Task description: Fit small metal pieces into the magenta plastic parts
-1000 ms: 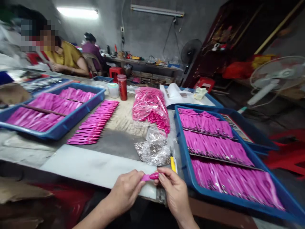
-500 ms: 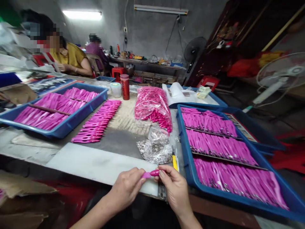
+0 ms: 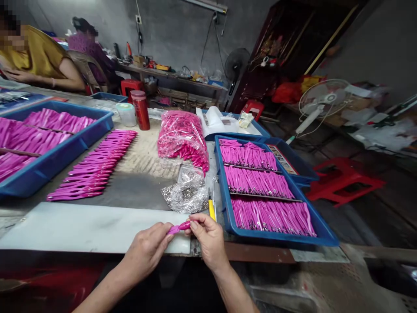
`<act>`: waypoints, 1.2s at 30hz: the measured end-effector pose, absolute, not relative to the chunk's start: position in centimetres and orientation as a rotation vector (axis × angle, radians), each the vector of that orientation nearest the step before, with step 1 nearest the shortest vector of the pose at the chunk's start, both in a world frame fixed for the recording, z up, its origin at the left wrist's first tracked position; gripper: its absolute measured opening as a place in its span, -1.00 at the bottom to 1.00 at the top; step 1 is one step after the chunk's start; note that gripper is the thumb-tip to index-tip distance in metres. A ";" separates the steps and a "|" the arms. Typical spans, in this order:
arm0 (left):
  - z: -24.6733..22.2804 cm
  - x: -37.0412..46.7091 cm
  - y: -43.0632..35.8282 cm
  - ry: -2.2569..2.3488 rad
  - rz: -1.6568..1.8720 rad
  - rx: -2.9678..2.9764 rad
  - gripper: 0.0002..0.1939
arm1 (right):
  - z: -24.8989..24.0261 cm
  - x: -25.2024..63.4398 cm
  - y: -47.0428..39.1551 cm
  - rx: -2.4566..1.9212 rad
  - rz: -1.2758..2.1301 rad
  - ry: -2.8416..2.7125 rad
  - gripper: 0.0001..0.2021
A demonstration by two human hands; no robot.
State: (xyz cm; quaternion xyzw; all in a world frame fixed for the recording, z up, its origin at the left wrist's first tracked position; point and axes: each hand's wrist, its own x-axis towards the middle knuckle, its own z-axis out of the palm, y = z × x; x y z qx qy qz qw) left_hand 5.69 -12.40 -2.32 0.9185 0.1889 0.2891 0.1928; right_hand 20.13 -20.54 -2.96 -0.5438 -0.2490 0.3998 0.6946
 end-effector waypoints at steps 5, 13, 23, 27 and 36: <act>-2.5 5.7 -12.4 0.540 0.747 2.560 -0.80 | -2.8 20.2 -20.5 -1.208 0.893 -0.561 -0.84; -2.5 5.7 -12.3 0.534 0.741 2.559 -0.79 | -3.1 20.1 -20.6 -1.201 0.887 -0.587 -0.87; -2.6 5.5 -12.5 0.545 0.672 2.574 -0.76 | -2.5 19.4 -20.8 -1.315 0.798 -0.801 -0.87; -2.4 5.4 -12.5 0.538 0.632 2.599 -0.75 | -1.9 20.3 -21.2 -1.471 0.698 -1.114 -0.87; -2.2 5.4 -12.6 0.449 0.707 2.684 -0.75 | -0.8 20.7 -21.0 -1.591 0.492 -1.525 -0.86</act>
